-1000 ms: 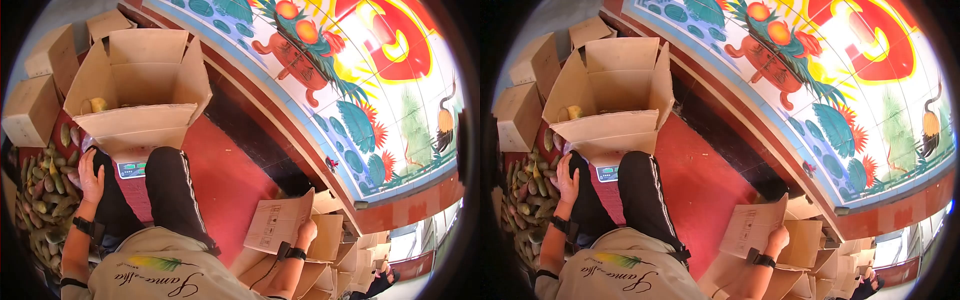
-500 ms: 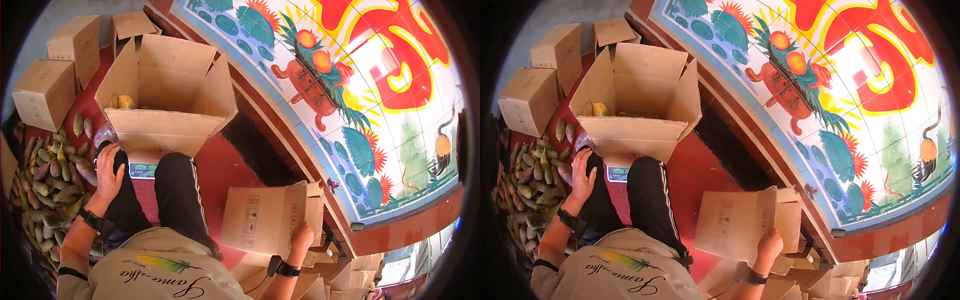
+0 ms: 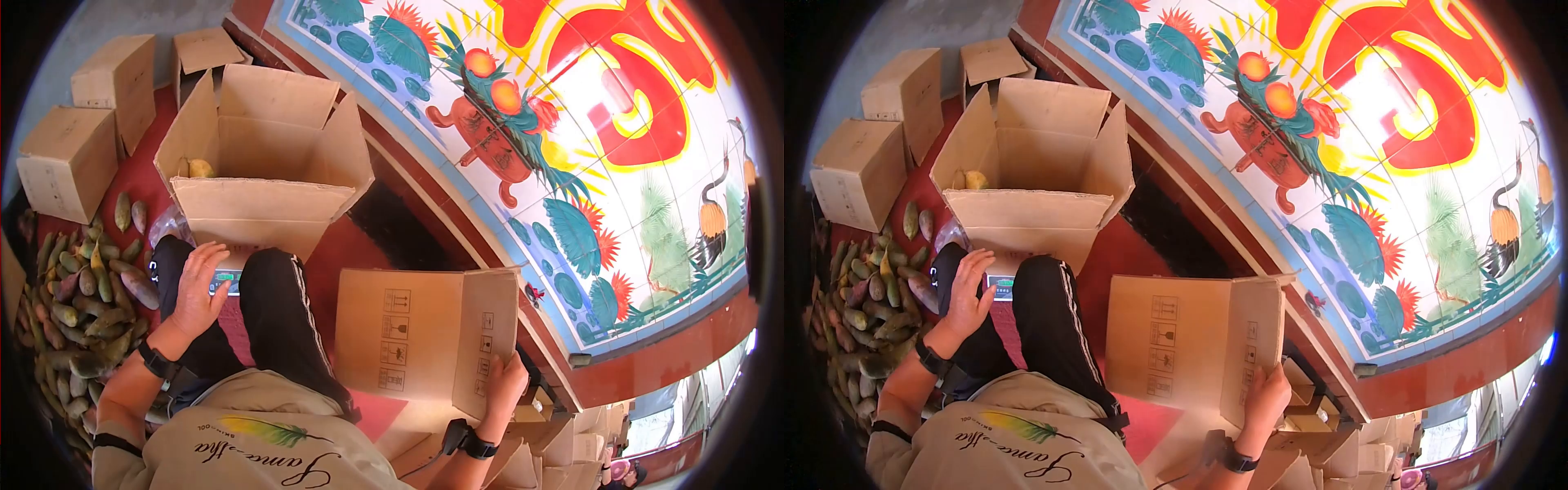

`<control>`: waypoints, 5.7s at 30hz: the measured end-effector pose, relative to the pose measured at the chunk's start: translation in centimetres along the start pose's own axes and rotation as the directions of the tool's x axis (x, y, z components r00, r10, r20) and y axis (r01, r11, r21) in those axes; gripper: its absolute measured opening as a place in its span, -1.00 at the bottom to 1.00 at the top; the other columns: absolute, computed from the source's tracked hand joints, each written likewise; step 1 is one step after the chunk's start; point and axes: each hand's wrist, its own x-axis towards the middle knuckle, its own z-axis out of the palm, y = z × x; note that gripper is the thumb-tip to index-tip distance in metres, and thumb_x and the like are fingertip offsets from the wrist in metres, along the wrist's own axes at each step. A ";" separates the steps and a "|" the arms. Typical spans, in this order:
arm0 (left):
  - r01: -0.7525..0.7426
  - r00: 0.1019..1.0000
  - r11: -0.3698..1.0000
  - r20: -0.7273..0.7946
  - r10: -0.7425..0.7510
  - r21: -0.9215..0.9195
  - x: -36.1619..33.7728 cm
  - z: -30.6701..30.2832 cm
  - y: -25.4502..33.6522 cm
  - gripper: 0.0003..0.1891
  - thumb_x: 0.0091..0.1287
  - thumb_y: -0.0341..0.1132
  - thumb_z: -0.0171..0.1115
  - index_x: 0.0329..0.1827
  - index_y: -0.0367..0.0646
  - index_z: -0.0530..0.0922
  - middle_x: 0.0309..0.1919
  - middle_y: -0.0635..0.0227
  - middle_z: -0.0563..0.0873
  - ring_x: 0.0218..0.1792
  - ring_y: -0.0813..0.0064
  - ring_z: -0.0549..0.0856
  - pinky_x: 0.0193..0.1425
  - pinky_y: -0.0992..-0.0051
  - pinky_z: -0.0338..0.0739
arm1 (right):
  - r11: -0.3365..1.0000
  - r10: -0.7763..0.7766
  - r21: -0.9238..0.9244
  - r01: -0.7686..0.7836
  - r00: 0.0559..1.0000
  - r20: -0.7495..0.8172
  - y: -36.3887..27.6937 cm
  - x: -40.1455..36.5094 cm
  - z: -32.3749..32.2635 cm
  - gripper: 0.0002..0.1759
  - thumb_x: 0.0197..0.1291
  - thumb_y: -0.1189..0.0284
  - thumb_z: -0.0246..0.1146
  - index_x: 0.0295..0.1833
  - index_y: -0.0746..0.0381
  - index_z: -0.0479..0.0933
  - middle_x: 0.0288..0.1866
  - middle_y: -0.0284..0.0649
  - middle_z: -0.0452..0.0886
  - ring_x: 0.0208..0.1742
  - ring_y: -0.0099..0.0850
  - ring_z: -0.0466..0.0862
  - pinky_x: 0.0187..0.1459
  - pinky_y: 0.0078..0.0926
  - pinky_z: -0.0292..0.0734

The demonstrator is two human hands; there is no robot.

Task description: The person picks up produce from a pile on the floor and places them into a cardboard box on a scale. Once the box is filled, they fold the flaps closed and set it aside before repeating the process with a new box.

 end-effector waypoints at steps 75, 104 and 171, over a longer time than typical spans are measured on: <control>0.254 0.234 0.333 -0.276 -0.932 -0.908 -5.9 -8.4 -16.4 -0.20 0.27 -0.26 0.17 0.44 -0.30 -0.11 0.27 0.00 0.32 0.22 0.21 0.39 0.22 0.41 0.32 | -0.535 -0.534 0.336 0.775 -0.002 -0.846 -48.7 -2.9 3.6 -0.75 -0.11 0.59 0.22 -0.21 0.28 0.54 -0.27 -0.19 0.62 -0.24 -0.28 0.63 -0.19 -0.39 0.54; 0.638 0.621 0.726 -0.730 -0.286 0.258 -3.9 -14.3 -13.7 0.00 -0.16 -0.61 0.30 0.43 -0.11 -0.01 0.39 -0.01 0.01 0.37 -0.06 0.15 0.40 0.23 0.18 | -0.148 -0.968 0.684 0.714 0.039 -0.249 -50.2 -7.2 17.7 -0.66 0.10 0.57 0.02 0.03 0.30 0.45 -0.15 -0.07 0.56 -0.11 -0.13 0.57 -0.07 -0.25 0.48; 0.721 0.671 0.676 0.088 -0.736 0.153 17.1 -9.0 -13.0 -0.52 0.23 0.00 0.18 -0.24 -0.38 0.59 -0.41 0.16 0.65 -0.34 0.46 0.59 -0.20 0.46 0.48 | 0.661 -0.418 0.737 -0.142 0.746 0.518 -27.9 22.6 20.6 -0.49 0.16 0.07 0.19 -0.23 0.40 0.56 -0.38 -0.19 0.57 -0.33 -0.46 0.51 -0.24 -0.46 0.42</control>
